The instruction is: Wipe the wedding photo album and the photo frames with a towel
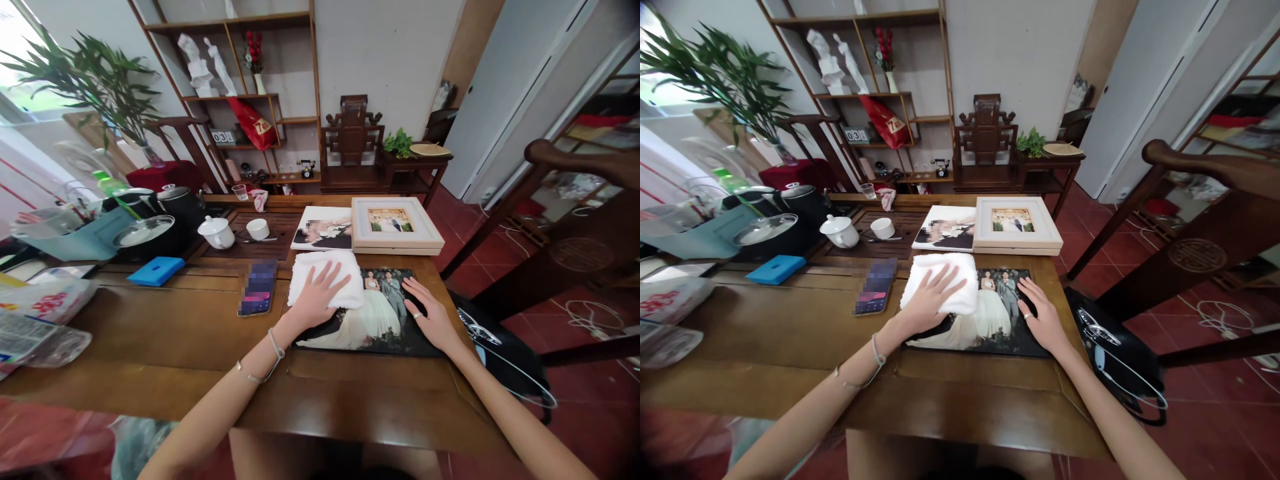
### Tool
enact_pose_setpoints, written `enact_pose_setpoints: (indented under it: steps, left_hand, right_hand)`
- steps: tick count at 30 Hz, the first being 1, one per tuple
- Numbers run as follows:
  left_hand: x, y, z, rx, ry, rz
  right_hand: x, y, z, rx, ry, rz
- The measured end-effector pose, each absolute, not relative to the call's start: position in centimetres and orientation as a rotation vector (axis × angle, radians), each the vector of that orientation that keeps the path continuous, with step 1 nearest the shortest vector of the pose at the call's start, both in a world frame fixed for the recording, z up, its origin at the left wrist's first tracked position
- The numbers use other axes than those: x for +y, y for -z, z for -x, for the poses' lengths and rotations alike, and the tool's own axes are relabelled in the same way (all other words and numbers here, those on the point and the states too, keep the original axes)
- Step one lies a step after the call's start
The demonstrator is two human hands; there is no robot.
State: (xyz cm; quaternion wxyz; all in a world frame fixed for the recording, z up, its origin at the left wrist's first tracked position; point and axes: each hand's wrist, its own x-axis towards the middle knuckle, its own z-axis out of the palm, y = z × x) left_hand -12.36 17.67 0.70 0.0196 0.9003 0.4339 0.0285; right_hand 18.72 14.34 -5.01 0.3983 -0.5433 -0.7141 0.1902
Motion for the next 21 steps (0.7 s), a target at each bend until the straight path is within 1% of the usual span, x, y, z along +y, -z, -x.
enact_pose_setpoints:
  steps: [6, 9, 12, 18, 21]
  left_hand:
    - [8.9, -0.9, 12.1, 1.153, 0.016, -2.827]
    - [6.6, -1.1, 12.6, 1.035, 0.034, -2.826]
    - [8.2, -1.2, 13.5, 1.012, 0.0, -2.8]
    - [16.8, -0.7, 14.3, 1.196, -0.174, -2.772]
    - [19.5, -0.8, 14.2, 1.299, -0.179, -2.756]
  right_hand:
    - [14.2, 5.1, -18.8, -1.821, -0.46, 1.372]
    - [14.2, 5.2, -18.8, -1.816, -0.461, 1.373]
    - [14.2, 5.1, -18.8, -1.812, -0.458, 1.377]
    - [14.3, 4.9, -18.8, -1.814, -0.463, 1.375]
    - [14.2, 4.8, -18.8, -1.815, -0.467, 1.376]
